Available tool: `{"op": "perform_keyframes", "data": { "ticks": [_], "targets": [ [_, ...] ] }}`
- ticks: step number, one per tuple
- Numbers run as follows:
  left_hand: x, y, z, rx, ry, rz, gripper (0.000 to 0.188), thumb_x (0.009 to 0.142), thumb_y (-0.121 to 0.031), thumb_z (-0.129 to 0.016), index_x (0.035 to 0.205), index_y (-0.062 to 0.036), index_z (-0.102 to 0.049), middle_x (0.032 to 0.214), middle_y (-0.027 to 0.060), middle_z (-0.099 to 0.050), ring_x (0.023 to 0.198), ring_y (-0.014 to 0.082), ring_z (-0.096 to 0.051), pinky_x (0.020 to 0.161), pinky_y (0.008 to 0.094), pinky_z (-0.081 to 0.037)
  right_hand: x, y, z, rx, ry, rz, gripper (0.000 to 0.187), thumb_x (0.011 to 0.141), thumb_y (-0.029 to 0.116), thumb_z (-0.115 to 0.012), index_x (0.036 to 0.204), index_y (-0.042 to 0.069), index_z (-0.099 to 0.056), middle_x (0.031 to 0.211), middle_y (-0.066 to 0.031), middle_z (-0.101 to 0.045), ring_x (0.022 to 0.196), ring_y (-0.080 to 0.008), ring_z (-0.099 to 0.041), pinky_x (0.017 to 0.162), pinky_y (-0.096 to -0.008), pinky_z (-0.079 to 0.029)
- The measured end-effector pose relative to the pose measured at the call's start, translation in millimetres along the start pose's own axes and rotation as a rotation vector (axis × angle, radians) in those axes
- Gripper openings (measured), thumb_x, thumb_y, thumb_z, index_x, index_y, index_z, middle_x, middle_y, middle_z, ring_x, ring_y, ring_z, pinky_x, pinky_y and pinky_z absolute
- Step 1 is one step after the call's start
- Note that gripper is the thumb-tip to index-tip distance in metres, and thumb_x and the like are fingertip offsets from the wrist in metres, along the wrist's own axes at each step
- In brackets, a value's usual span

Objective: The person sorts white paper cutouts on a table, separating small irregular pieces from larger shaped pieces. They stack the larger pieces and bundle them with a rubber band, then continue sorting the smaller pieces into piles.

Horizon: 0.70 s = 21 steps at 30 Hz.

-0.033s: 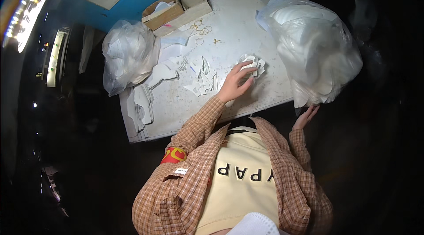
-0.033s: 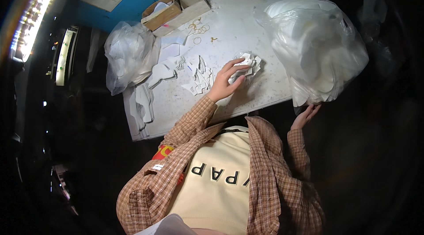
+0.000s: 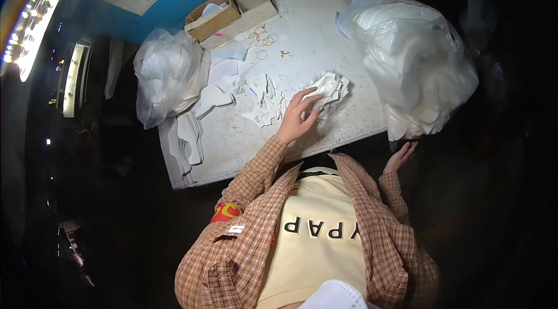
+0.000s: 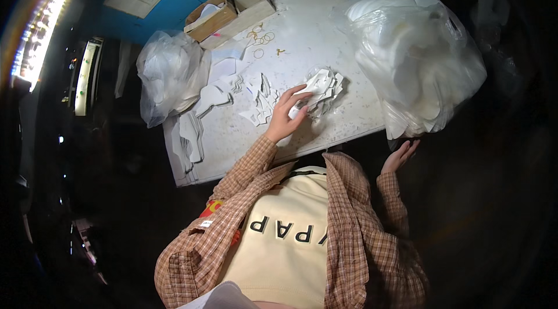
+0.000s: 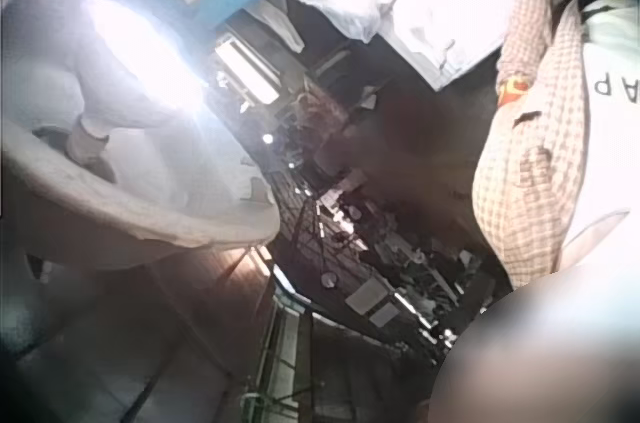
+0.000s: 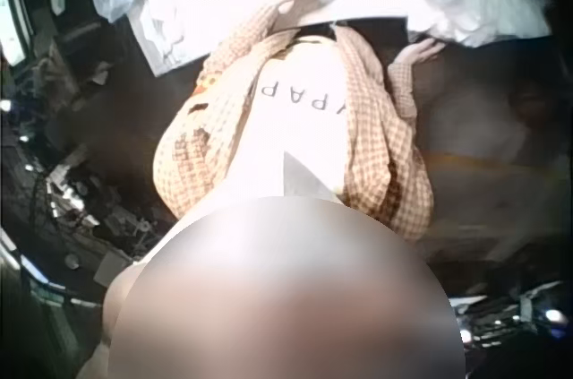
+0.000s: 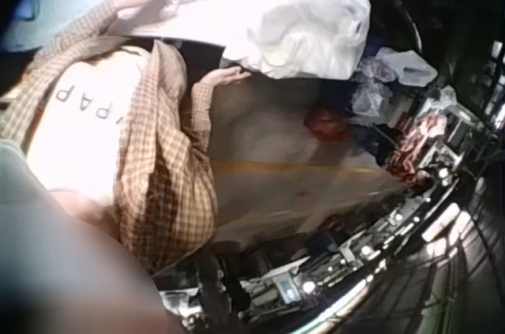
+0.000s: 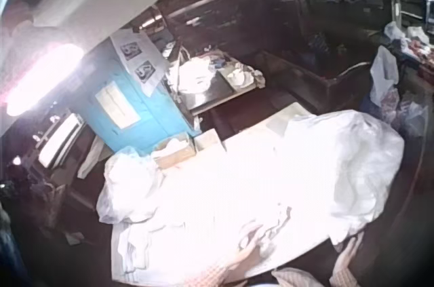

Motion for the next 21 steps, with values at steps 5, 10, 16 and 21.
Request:
{"op": "perform_keyframes", "data": {
  "ticks": [5,10,16,21],
  "targets": [
    [-179.1,92.2,90.9,0.473,-0.091,0.379,0.062,0.079,-0.023,-0.063,0.135,-0.007,-0.04,0.141,0.0204,-0.032,0.131,0.0397,-0.027,0.108,0.0516,-0.019,-70.8,-178.0,-15.7,-0.861,0.678,-0.44,0.07,0.084,0.039,-0.06,0.139,0.003,-0.035,0.137,-0.0267,-0.04,0.128,-0.0392,-0.039,0.104,-0.0448,-0.033],
    [-310.5,121.0,147.2,0.785,0.345,0.493,0.072,0.081,-0.032,-0.061,0.143,-0.0133,-0.029,0.151,0.0201,-0.014,0.139,0.0406,-0.011,0.109,0.0603,-0.003,-182.9,-261.5,-91.9,-0.903,1.359,-0.445,0.08,0.082,0.05,-0.06,0.141,0.004,-0.033,0.139,-0.0245,-0.039,0.129,-0.0367,-0.039,0.107,-0.0428,-0.033],
    [-356.3,162.4,160.3,0.771,0.47,0.186,0.075,0.078,-0.041,-0.065,0.142,-0.0214,-0.03,0.151,0.0223,-0.011,0.137,0.0453,-0.014,0.105,0.0672,-0.01,-239.3,-296.8,-130.7,-1.056,1.464,-0.34,0.078,0.082,0.053,-0.057,0.139,0.005,-0.036,0.137,-0.023,-0.042,0.127,-0.0359,-0.041,0.106,-0.0427,-0.034],
    [-362.2,174.6,164.9,0.812,0.356,0.055,0.066,0.078,-0.046,-0.066,0.135,-0.0205,-0.041,0.146,0.0236,-0.025,0.132,0.0458,-0.026,0.104,0.0668,-0.016,-254.4,-331.3,-166.9,-1.138,1.402,-0.223,0.077,0.082,0.056,-0.055,0.138,0.005,-0.038,0.135,-0.0218,-0.045,0.126,-0.0353,-0.043,0.105,-0.0426,-0.035]
  ]
}}
Point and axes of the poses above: each hand's wrist, its own x-axis towards the middle knuckle, its own z-axis out of the back of the hand, y = z × x, the point moved 10 cm from there along x, towards the middle knuckle
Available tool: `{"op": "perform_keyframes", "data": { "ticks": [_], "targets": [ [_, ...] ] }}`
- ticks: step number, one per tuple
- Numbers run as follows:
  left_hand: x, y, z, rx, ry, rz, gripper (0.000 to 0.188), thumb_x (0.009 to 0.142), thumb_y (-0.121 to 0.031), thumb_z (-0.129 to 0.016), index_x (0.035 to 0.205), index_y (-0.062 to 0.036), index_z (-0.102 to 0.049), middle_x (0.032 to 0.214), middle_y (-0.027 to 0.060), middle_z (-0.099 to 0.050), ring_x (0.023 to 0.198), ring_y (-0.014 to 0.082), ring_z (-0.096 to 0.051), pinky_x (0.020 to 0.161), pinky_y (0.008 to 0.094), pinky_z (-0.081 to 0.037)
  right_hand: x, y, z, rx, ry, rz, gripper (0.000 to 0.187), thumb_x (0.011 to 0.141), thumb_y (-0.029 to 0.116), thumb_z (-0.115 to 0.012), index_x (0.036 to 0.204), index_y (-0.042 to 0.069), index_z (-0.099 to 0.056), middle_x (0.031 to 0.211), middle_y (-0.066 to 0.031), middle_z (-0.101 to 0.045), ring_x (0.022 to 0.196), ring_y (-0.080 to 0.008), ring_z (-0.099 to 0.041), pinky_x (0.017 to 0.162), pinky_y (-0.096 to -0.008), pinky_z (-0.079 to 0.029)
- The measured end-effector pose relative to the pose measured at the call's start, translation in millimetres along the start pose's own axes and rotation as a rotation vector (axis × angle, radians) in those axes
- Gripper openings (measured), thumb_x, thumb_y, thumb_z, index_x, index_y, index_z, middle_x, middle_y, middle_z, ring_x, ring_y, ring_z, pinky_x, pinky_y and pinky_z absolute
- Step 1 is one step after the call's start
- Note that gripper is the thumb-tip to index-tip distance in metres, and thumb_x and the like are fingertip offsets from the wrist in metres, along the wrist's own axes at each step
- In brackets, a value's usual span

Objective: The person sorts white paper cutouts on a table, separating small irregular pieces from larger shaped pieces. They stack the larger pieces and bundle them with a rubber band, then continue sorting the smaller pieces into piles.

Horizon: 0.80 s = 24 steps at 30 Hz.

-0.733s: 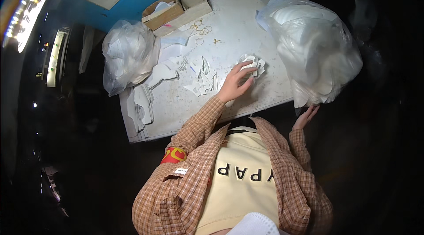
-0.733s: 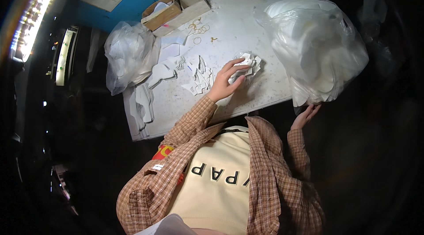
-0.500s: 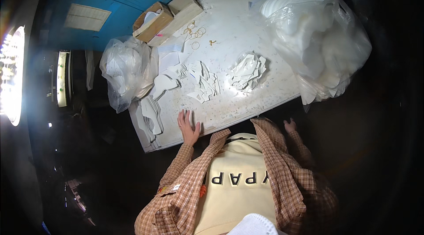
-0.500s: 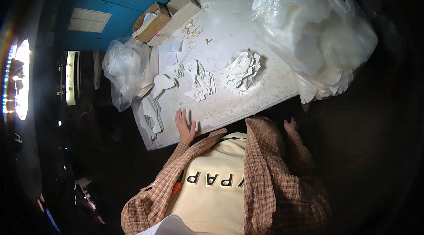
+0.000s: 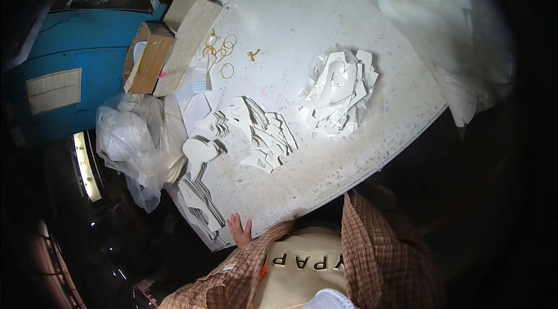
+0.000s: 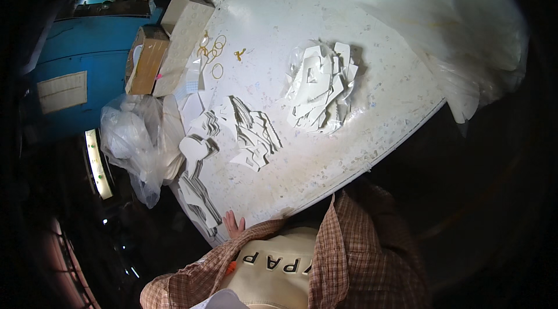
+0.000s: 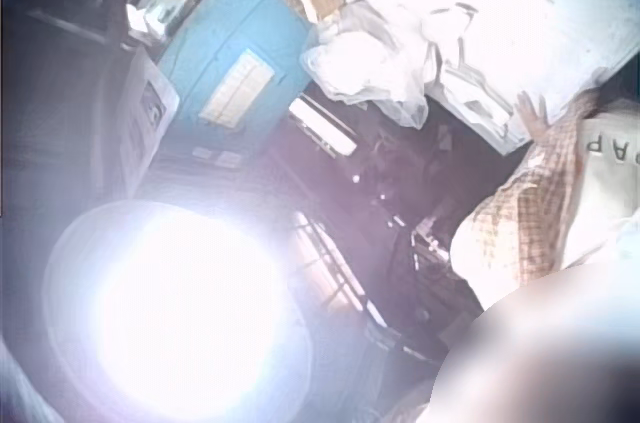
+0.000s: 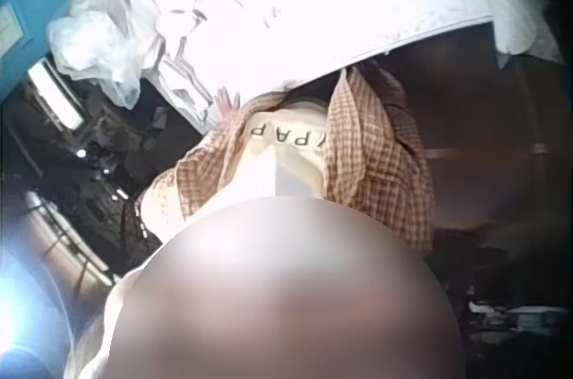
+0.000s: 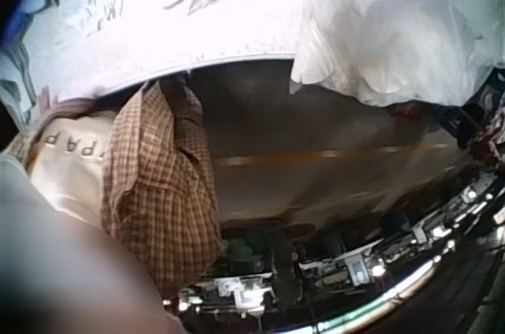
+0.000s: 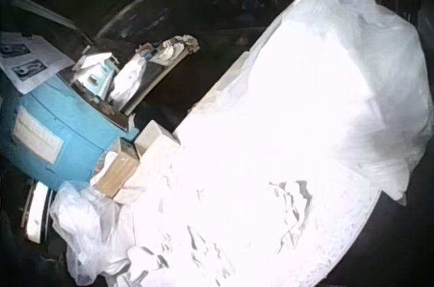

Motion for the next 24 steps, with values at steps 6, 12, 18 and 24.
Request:
{"op": "perform_keyframes", "data": {
  "ticks": [6,12,18,24],
  "targets": [
    [-23.4,3.7,11.3,-0.117,-0.209,0.153,0.05,0.092,-0.048,-0.046,0.111,-0.0058,-0.063,0.122,0.0239,-0.055,0.114,0.0415,-0.052,0.099,0.0591,-0.036,49.5,11.7,-4.9,-0.183,-0.197,-0.04,0.077,0.082,0.059,-0.053,0.136,0.006,-0.041,0.133,-0.0203,-0.047,0.124,-0.0345,-0.045,0.104,-0.0425,-0.036],
    [-41.0,-14.6,52.1,-0.203,-0.743,-0.036,0.053,0.09,-0.05,-0.046,0.102,-0.0041,-0.068,0.11,0.0195,-0.06,0.099,0.0325,-0.058,0.085,0.0477,-0.05,20.5,52.7,13.8,-0.413,-0.345,-0.144,0.076,0.083,0.062,-0.051,0.135,0.006,-0.044,0.131,-0.0188,-0.05,0.122,-0.0337,-0.047,0.104,-0.0424,-0.037],
    [-51.5,0.9,52.0,-0.325,-0.928,0.056,0.024,0.076,-0.014,-0.058,0.094,-0.0027,-0.068,0.105,0.0142,-0.063,0.09,0.0336,-0.061,0.082,0.0405,-0.052,-78.7,139.3,19.6,-0.742,-0.272,-0.273,0.077,0.083,0.065,-0.048,0.133,0.007,-0.047,0.129,-0.0173,-0.053,0.12,-0.033,-0.049,0.103,-0.0423,-0.038],
    [-53.3,0.3,63.9,-0.408,-0.919,0.028,0.021,0.074,-0.005,-0.06,0.094,-0.0039,-0.068,0.105,0.0132,-0.063,0.093,0.0318,-0.061,0.082,0.0388,-0.051,-276.2,269.1,-16.9,0.054,0.548,0.51,0.052,0.096,0.032,-0.05,0.134,-0.002,-0.043,0.118,-0.0149,-0.061,0.106,-0.0177,-0.059,0.094,-0.0284,-0.044]
  ]
}}
Point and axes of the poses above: each hand's wrist, its own x-axis towards the middle knuckle, its own z-axis out of the back of the hand, y = z × x, the point moved 10 cm from there along x, towards the middle knuckle
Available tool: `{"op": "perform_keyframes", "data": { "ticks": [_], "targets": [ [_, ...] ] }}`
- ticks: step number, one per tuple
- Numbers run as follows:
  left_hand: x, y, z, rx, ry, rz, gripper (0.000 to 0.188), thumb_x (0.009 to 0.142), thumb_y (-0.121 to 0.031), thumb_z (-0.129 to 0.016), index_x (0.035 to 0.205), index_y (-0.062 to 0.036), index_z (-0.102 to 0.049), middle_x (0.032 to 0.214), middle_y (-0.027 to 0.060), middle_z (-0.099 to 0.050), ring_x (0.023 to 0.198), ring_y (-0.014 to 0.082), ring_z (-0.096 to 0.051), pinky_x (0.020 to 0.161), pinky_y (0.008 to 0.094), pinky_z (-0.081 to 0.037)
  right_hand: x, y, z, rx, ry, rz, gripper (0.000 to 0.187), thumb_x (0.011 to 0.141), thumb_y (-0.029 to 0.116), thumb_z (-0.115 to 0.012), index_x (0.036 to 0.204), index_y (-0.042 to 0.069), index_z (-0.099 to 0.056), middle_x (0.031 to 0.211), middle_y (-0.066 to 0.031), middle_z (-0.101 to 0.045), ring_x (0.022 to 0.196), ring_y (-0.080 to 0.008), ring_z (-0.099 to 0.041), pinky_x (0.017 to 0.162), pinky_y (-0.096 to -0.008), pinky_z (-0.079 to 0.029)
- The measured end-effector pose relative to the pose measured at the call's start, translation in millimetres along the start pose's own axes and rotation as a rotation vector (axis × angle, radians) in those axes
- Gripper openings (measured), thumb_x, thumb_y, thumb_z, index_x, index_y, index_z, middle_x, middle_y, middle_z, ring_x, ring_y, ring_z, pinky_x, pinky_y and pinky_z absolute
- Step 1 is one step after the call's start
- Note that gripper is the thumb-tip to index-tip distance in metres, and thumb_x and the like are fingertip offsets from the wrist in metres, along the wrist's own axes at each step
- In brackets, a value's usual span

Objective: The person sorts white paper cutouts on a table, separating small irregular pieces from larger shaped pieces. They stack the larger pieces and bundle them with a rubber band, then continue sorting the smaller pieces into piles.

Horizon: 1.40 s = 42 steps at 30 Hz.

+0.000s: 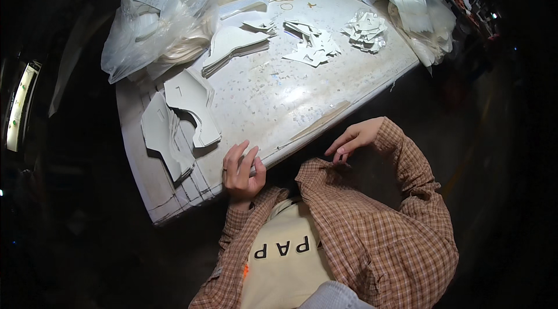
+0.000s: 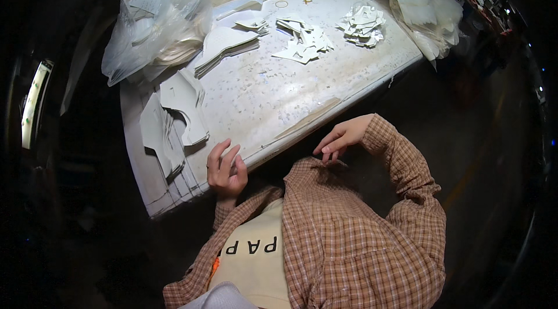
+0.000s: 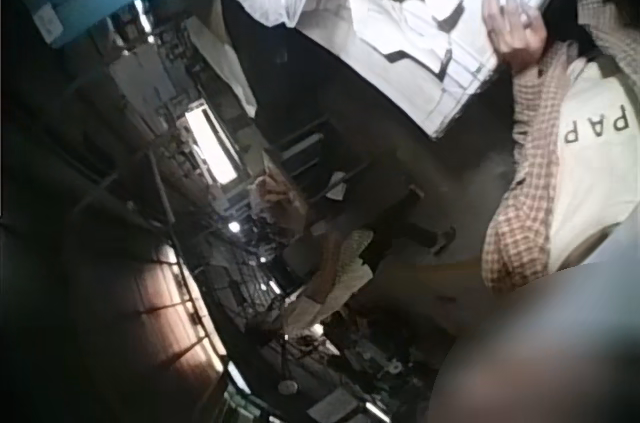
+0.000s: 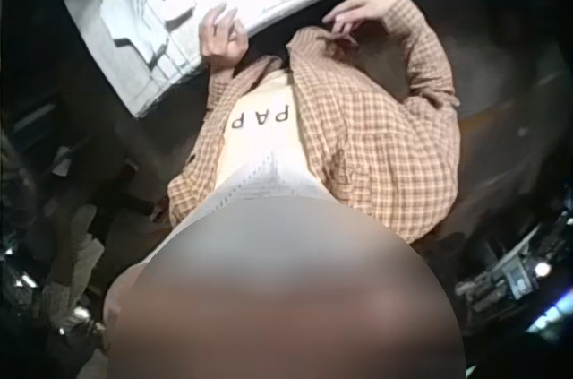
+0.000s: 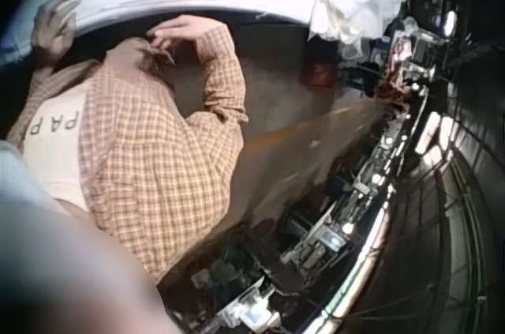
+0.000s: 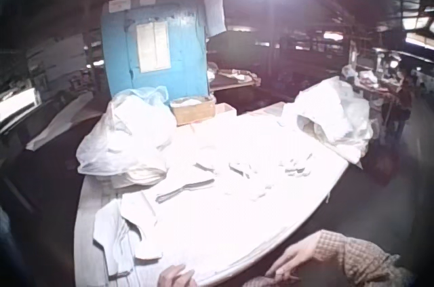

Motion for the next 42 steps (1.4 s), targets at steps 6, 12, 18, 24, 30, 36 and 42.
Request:
{"op": "perform_keyframes", "data": {
  "ticks": [6,12,18,24,30,36,42],
  "targets": [
    [-3.8,10.1,6.1,-0.017,-0.007,0.083,0.021,0.074,-0.005,-0.061,0.093,-0.0046,-0.068,0.104,0.0126,-0.063,0.093,0.03,-0.062,0.08,0.0367,-0.051,-98.5,128.4,153.3,-0.349,-0.646,0.469,0.039,0.095,0.029,-0.052,0.126,0.005,-0.055,0.101,-0.0074,-0.068,0.094,-0.0128,-0.063,0.083,-0.0264,-0.049],
    [12.9,-0.3,2.0,-0.076,0.083,0.1,0.02,0.073,-0.002,-0.061,0.091,-0.0043,-0.069,0.1,0.0129,-0.064,0.088,0.0278,-0.063,0.076,0.0347,-0.052,-43.6,126.8,341.8,-0.59,-1.191,-0.292,0.074,0.084,0.069,-0.042,0.093,0.001,-0.071,0.09,-0.012,-0.07,0.086,-0.0239,-0.065,0.082,-0.0369,-0.049],
    [74.5,-30.5,-2.6,-0.189,0.157,0.056,0.018,0.074,0.0,-0.06,0.089,-0.0041,-0.07,0.092,0.0121,-0.067,0.083,0.025,-0.065,0.072,0.0317,-0.053,6.0,139.2,357.2,-0.667,-1.175,-0.239,0.054,0.064,0.055,-0.078,0.075,0.004,-0.065,0.072,-0.0111,-0.063,0.069,-0.0199,-0.06,0.065,-0.0294,-0.047],
    [153.2,-36.1,-50.3,-0.226,0.09,-0.111,0.016,0.076,-0.001,-0.06,0.089,-0.0045,-0.068,0.091,0.0107,-0.067,0.082,0.0222,-0.066,0.071,0.029,-0.053,15.4,191.2,322.2,-0.643,-1.095,0.33,0.045,0.061,0.037,-0.084,0.079,0.009,-0.054,0.082,-0.0091,-0.064,0.079,-0.0182,-0.059,0.073,-0.029,-0.047],
    [175.8,25.3,-92.7,-0.188,-0.026,0.072,0.034,0.078,-0.004,-0.063,0.112,-0.0035,-0.06,0.105,0.0101,-0.062,0.086,0.0183,-0.06,0.076,0.0293,-0.048,-38.3,230.9,273.3,-0.602,-1.22,0.84,0.037,0.068,0.023,-0.082,0.088,0.007,-0.056,0.082,-0.0043,-0.065,0.075,-0.015,-0.063,0.072,-0.0264,-0.05],
    [153.0,60.7,-117.3,-0.054,0.142,0.18,0.076,0.069,-0.028,-0.079,0.131,-0.0046,-0.042,0.108,0.0108,-0.056,0.097,0.0245,-0.053,0.083,0.0361,-0.045,34.2,236.6,163.9,-0.681,-0.672,0.972,0.034,0.072,0.017,-0.077,0.097,0.006,-0.057,0.09,-0.007,-0.063,0.083,-0.0193,-0.061,0.07,-0.0309,-0.049],
    [136.3,85.4,-142.7,-0.028,0.417,0.218,0.034,0.076,-0.02,-0.071,0.102,-0.001,-0.059,0.093,0.0139,-0.056,0.088,0.0333,-0.056,0.077,0.0413,-0.046,58.8,223.7,164.1,-1.017,-0.788,0.89,0.034,0.073,0.017,-0.074,0.101,0.005,-0.059,0.097,-0.0114,-0.062,0.094,-0.0299,-0.058,0.082,-0.0385,-0.046]
  ]
}}
Point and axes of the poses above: each hand's wrist, its own x-axis towards the middle knuckle, its own z-axis out of the back of the hand, y = z × x, the point moved 10 cm from there along x, towards the middle knuckle
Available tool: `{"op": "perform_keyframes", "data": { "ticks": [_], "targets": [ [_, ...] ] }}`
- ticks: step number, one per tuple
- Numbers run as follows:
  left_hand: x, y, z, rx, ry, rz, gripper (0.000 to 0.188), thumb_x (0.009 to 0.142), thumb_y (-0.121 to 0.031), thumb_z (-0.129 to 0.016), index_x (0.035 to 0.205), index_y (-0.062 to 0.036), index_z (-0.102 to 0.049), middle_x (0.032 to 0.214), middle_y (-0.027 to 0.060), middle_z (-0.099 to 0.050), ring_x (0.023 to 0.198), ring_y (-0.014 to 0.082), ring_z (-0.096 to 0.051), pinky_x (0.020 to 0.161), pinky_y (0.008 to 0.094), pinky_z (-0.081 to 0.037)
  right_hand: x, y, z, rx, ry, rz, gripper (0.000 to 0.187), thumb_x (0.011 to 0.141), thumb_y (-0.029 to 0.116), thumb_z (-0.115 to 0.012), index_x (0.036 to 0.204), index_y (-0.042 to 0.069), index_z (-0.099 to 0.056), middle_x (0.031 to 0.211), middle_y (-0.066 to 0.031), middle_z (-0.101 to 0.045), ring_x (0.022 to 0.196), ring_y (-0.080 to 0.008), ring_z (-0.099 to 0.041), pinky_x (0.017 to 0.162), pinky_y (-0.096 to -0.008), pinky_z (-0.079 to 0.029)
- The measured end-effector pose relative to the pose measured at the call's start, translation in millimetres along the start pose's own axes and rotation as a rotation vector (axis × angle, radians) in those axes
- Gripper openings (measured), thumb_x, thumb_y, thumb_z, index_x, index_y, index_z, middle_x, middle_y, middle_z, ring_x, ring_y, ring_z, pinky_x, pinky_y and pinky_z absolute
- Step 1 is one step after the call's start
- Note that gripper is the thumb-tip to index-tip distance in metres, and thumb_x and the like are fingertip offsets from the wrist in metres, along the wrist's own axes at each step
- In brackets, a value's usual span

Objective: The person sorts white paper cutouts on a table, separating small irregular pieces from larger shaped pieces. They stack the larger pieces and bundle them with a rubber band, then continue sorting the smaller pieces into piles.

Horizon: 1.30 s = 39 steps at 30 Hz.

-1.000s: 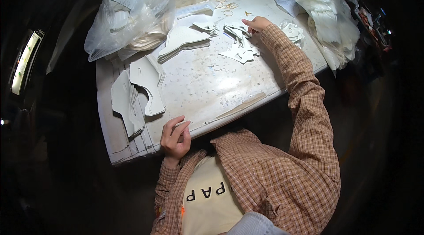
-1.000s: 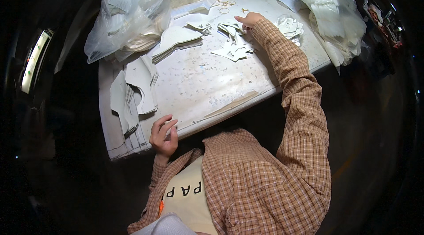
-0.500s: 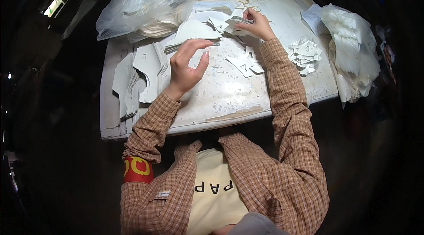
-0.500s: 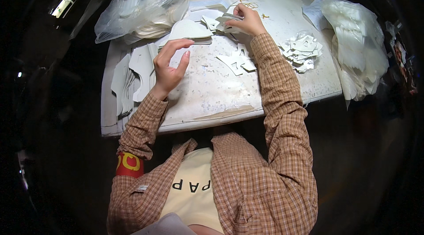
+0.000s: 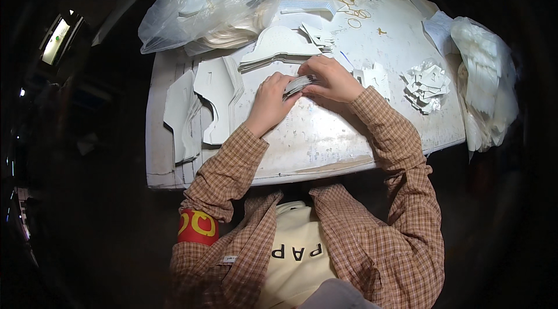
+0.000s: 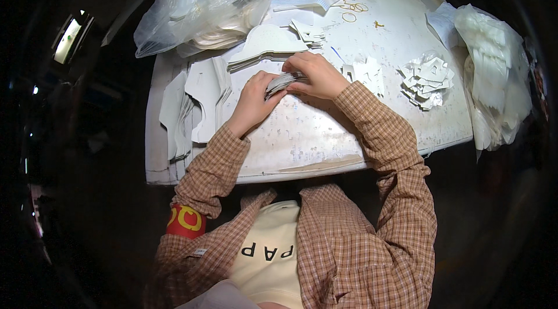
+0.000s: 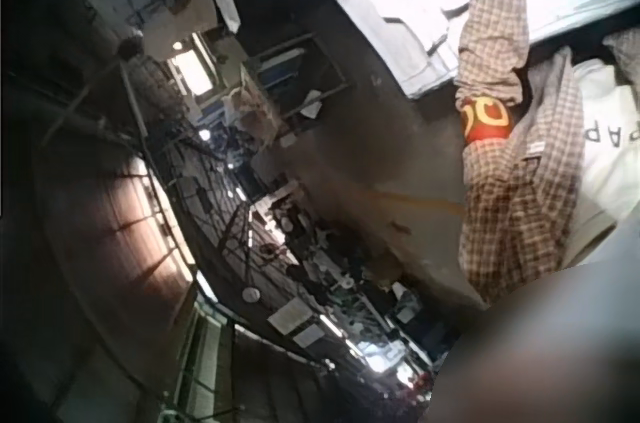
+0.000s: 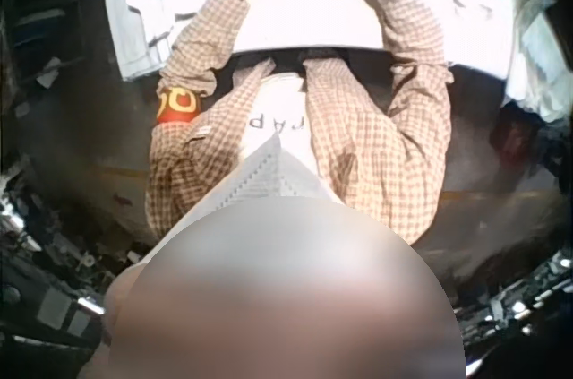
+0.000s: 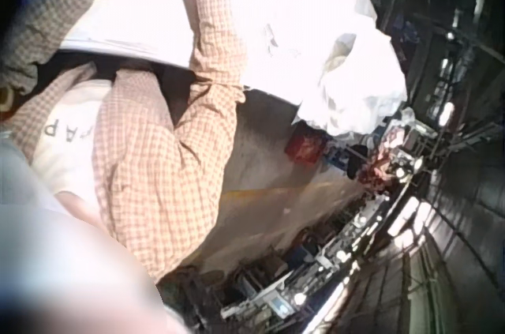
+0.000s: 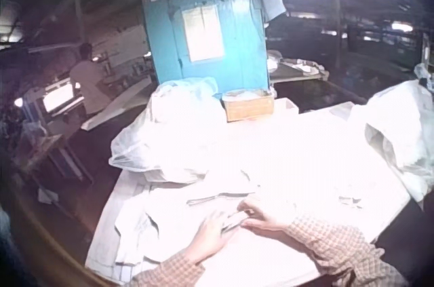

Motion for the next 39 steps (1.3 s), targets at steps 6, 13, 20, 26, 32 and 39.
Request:
{"op": "perform_keyframes", "data": {
  "ticks": [6,13,20,26,32,39],
  "targets": [
    [-2.7,-5.8,15.6,0.119,-0.169,0.013,0.033,0.076,-0.011,-0.068,0.104,-0.0002,-0.056,0.096,0.0179,-0.059,0.091,0.0367,-0.057,0.079,0.0404,-0.046,-5.3,11.5,-2.7,0.136,-0.103,-0.027,0.055,0.081,0.025,-0.067,0.129,0.006,-0.047,0.119,-0.0164,-0.053,0.104,-0.0327,-0.055,0.09,-0.0389,-0.044],
    [3.8,-0.9,5.9,-0.026,-0.074,0.109,0.035,0.076,-0.009,-0.065,0.106,0.0004,-0.05,0.098,0.0167,-0.057,0.098,0.0369,-0.054,0.082,0.043,-0.044,-6.3,20.7,-35.1,0.311,0.018,-0.058,0.072,0.093,0.044,-0.046,0.142,-0.004,-0.022,0.143,-0.0294,-0.026,0.136,-0.0392,-0.024,0.111,-0.049,-0.018],
    [2.2,-8.3,11.8,0.003,-0.108,0.01,0.034,0.078,-0.009,-0.066,0.106,0.0001,-0.05,0.096,0.0175,-0.059,0.079,0.0337,-0.057,0.072,0.0387,-0.047,-7.2,28.5,-13.1,-0.046,0.051,-0.001,0.055,0.083,0.023,-0.065,0.13,0.001,-0.046,0.124,-0.0232,-0.052,0.113,-0.0372,-0.052,0.099,-0.0408,-0.041],
    [-0.9,-7.4,-9.1,-0.906,-0.063,0.273,0.031,0.091,-0.013,-0.059,0.117,-0.0015,-0.046,0.105,0.0064,-0.058,0.088,0.0085,-0.055,0.072,0.0229,-0.047,-4.8,-14.4,32.4,0.699,-0.11,-0.286,0.034,0.083,0.013,-0.069,0.113,0.003,-0.057,0.099,-0.0056,-0.064,0.089,-0.0105,-0.061,0.08,-0.0259,-0.051],
    [-3.3,-18.1,-2.1,-0.788,-0.07,0.192,0.028,0.089,-0.007,-0.057,0.116,-0.002,-0.051,0.11,0.0052,-0.055,0.094,0.0101,-0.051,0.082,0.0225,-0.044,-22.4,-106.3,129.5,0.628,-0.576,-0.556,0.051,0.079,0.015,-0.073,0.12,-0.005,-0.05,0.093,-0.0059,-0.062,0.084,-0.0112,-0.062,0.075,-0.0228,-0.051],
    [-5.1,-6.3,-5.5,-0.741,-0.079,0.268,0.012,0.09,-0.006,-0.056,0.1,-0.0008,-0.06,0.097,0.0031,-0.061,0.086,0.0071,-0.054,0.072,0.02,-0.044,-49.8,-217.5,95.0,0.462,-0.504,-1.038,0.061,0.073,0.01,-0.077,0.124,-0.008,-0.05,0.101,-0.0187,-0.065,0.083,-0.0148,-0.064,0.074,-0.0231,-0.053]
  ]
}}
Point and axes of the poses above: each hand's wrist, its own x-axis towards the middle knuckle, its own z-axis out of the back of the hand, y = z × x, the point moved 10 cm from there along x, towards the middle knuckle
